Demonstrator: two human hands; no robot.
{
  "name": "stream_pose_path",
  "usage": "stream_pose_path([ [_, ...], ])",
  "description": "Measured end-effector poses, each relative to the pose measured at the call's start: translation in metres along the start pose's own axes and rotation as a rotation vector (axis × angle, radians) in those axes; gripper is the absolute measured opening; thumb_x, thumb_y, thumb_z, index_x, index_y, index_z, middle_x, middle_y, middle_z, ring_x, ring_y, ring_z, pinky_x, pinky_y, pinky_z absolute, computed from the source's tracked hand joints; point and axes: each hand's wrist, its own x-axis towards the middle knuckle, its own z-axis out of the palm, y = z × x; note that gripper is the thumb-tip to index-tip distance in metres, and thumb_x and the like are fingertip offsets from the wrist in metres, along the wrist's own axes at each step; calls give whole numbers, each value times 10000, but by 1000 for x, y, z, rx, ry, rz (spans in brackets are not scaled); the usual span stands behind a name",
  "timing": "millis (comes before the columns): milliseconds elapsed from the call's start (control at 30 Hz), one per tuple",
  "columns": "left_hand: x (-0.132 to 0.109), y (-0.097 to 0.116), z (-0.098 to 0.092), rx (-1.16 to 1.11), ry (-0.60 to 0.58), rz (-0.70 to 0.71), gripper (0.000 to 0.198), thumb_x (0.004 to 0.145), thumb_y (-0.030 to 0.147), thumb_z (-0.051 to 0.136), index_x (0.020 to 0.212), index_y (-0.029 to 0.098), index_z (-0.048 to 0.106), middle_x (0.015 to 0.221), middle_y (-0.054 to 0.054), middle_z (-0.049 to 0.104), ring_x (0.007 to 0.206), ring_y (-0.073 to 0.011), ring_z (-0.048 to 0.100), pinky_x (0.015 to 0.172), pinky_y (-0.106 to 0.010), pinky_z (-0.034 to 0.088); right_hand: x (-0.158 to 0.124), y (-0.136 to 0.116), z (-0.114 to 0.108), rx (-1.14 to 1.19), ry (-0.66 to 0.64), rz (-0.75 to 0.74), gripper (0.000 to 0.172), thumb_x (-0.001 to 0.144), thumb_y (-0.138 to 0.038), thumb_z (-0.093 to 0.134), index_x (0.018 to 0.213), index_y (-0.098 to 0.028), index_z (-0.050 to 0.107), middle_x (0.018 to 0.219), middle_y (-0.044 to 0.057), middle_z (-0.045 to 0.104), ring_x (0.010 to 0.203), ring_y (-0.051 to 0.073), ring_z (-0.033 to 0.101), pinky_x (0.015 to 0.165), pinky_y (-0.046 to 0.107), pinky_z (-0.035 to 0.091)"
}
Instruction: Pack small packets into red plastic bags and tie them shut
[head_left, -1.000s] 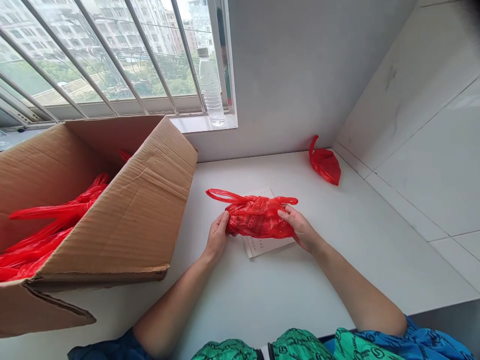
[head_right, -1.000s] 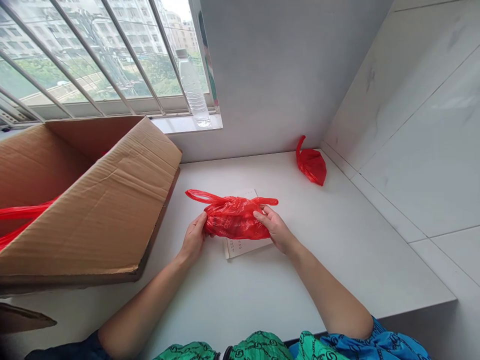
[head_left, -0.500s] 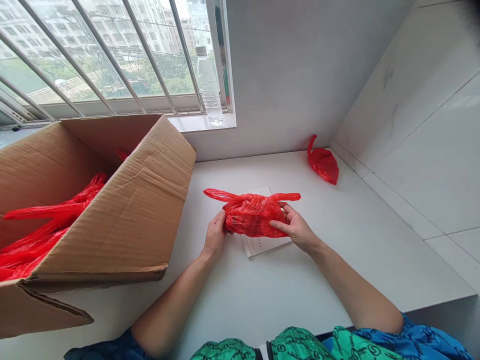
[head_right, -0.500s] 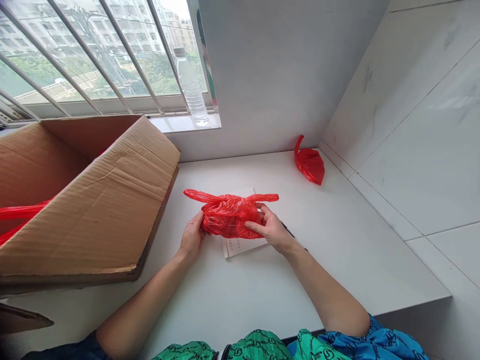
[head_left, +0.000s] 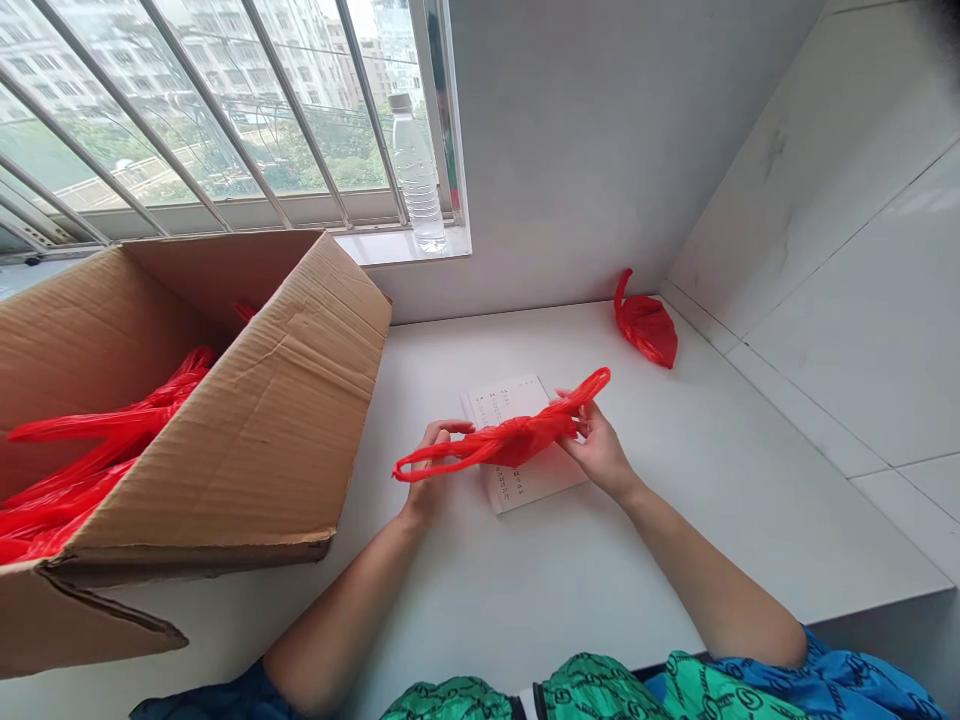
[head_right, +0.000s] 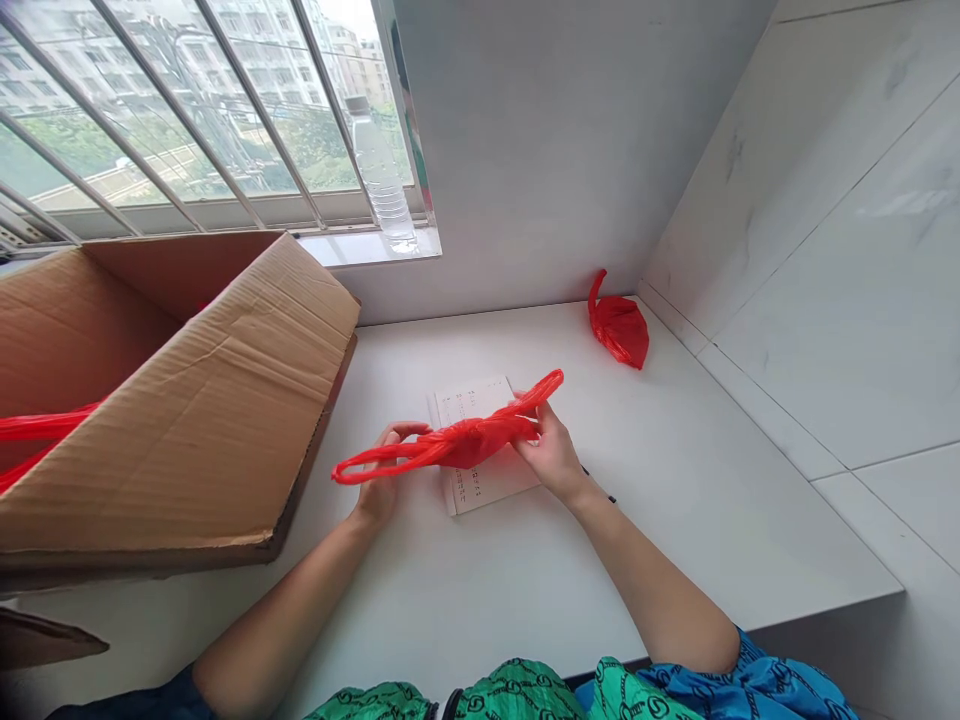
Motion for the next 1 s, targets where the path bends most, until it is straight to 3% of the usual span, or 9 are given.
stream_pose_path([
  [100, -1, 2, 0, 133, -28, 34, 391, 982, 480, 415, 1040, 187, 667, 937, -65, 682, 952, -215, 624, 919, -356, 458, 2, 0, -5, -193, 112, -62, 472, 828, -427, 682, 1248, -278, 530, 1305, 75, 567, 1172, 237, 569, 1004, 425, 472],
  [200, -2, 4, 2, 247, -102, 115, 311, 968, 435, 485, 1098, 199, 640, 984, -61, 685, 951, -201, 631, 901, -347, 468, 1, -3, -10, -346, 121, -33, 312, 823, -474, 671, 1024, -252, 584, 1017, 41, 646, 928, 218, 621, 841, 383, 511],
  [300, -4, 6, 5, 434, -270, 228, 331, 913, 432, 591, 1162, 216, 617, 1105, -78, 664, 1016, -219, 615, 894, -357, 484, -1, -3, -11, -314, -116, 143, 309, 893, -512, 556, 760, -234, 547, 708, -4, 626, 661, 185, 591, 648, 330, 488],
  [400, -7, 8, 9, 614, -410, 330, 442, 826, 468, 704, 1195, 239, 619, 1126, -83, 655, 1035, -247, 592, 886, -380, 494, -3, -1, -5, -79, -326, 293, 356, 943, -499, 447, 753, -225, 570, 695, 3, 646, 620, 181, 605, 602, 320, 500],
  [533, -12, 9, 13, 598, -320, 284, 199, 942, 377, 572, 1051, 240, 666, 1036, -54, 670, 963, -199, 612, 845, -337, 494, -6, -6, 7, 262, -426, 378, 281, 932, -438, 495, 1074, -239, 633, 983, 31, 709, 808, 196, 682, 734, 356, 573],
  [633, -13, 8, 14, 422, -218, 136, 213, 973, 375, 510, 949, 216, 650, 909, -28, 682, 809, -162, 623, 746, -294, 501, -9, -11, 15, 345, -456, 340, 339, 883, -448, 632, 1148, -236, 630, 1130, 55, 695, 930, 212, 693, 827, 374, 572],
  [733, -13, 6, 14, 229, -153, 16, 238, 967, 409, 516, 967, 200, 631, 869, -21, 687, 751, -149, 617, 685, -261, 492, -10, -12, 17, 351, -393, 267, 338, 810, -451, 742, 1029, -207, 659, 1039, 60, 715, 928, 215, 694, 847, 376, 563],
  [833, -9, 4, 13, 137, -94, -22, 268, 958, 428, 526, 1054, 197, 621, 844, -18, 671, 741, -144, 606, 668, -245, 471, -6, -10, 12, 327, -258, 238, 347, 780, -458, 770, 984, -202, 655, 838, 14, 680, 784, 174, 662, 749, 341, 562],
  [1000, -5, 1, 9, 182, -157, -74, 321, 956, 415, 519, 1195, 208, 574, 845, -15, 677, 684, -131, 585, 647, -241, 456, 0, -6, -5, 170, -170, 181, 381, 783, -475, 759, 1034, -215, 638, 703, -49, 546, 619, 122, 546, 632, 297, 514],
])
